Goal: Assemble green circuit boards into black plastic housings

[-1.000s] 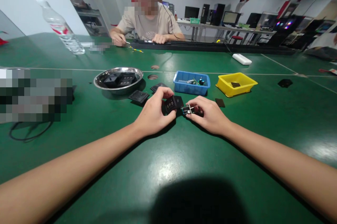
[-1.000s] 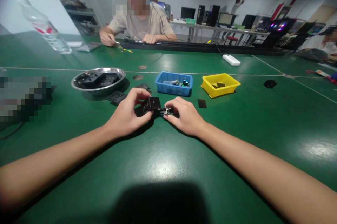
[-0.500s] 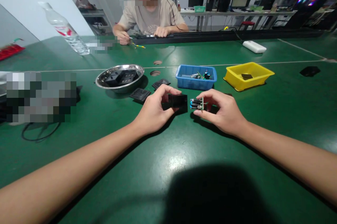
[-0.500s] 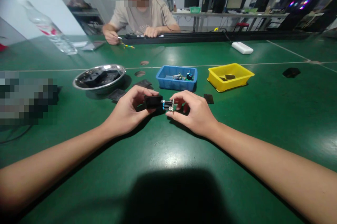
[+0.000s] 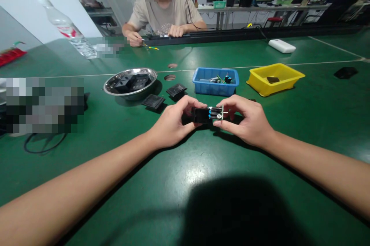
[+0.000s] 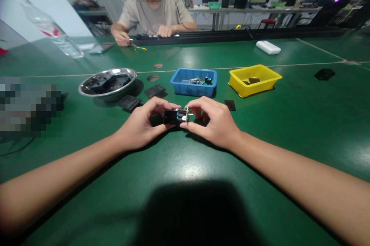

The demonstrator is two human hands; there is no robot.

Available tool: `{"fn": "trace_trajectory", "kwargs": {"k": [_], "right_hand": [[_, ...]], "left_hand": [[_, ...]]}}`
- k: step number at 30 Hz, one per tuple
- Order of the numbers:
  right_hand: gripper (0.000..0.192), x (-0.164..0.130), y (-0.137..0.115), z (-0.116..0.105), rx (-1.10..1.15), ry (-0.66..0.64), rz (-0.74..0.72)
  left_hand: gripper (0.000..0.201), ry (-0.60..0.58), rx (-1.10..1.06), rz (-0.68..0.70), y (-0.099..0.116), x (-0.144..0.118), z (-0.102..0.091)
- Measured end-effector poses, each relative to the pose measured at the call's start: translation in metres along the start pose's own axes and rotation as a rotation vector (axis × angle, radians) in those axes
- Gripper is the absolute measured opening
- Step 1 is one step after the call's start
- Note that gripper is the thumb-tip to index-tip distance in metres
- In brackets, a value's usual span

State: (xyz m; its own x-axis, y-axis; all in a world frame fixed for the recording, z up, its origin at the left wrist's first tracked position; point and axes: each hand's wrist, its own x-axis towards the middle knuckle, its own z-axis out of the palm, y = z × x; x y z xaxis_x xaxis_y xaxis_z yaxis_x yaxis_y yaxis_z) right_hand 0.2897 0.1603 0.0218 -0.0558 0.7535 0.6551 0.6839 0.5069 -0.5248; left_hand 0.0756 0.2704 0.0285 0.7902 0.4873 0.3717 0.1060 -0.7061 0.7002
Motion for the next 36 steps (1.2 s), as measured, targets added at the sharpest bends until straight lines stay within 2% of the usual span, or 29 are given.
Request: {"fn": "trace_trajectory", "kwargs": {"k": [4, 10, 14, 26, 32, 36], "right_hand": [[0.025, 0.0007, -0.0014, 0.0002, -0.046, -0.056, -0.091], [0.027, -0.0001, -0.0007, 0.0011, -0.092, -0.158, -0.097], [0.034, 0.0, -0.0002, 0.0004, -0.082, -0.154, -0.089], [0.015, -0.0006, -0.0033, 0.0, -0.045, -0.105, -0.111], [0.006, -0.0014, -0.0058, -0.0019, -0.034, -0.092, -0.182], [0.006, -0.0021, -0.0047, -0.002, -0.038, -0.093, -0.127]], "left_hand": [[0.031, -0.061, 0.131, 0.072, 0.0058, -0.0014, -0.0009], [0.032, -0.09, 0.214, 0.098, 0.0071, -0.0021, -0.0012], [0.032, -0.092, 0.215, 0.096, 0.007, -0.002, -0.0014], [0.028, -0.102, 0.203, 0.095, 0.0059, -0.0024, -0.001], [0.03, -0.088, 0.227, 0.099, 0.0052, -0.0038, 0.0003], [0.031, -0.096, 0.232, 0.086, 0.0053, -0.0036, 0.0009]]}}
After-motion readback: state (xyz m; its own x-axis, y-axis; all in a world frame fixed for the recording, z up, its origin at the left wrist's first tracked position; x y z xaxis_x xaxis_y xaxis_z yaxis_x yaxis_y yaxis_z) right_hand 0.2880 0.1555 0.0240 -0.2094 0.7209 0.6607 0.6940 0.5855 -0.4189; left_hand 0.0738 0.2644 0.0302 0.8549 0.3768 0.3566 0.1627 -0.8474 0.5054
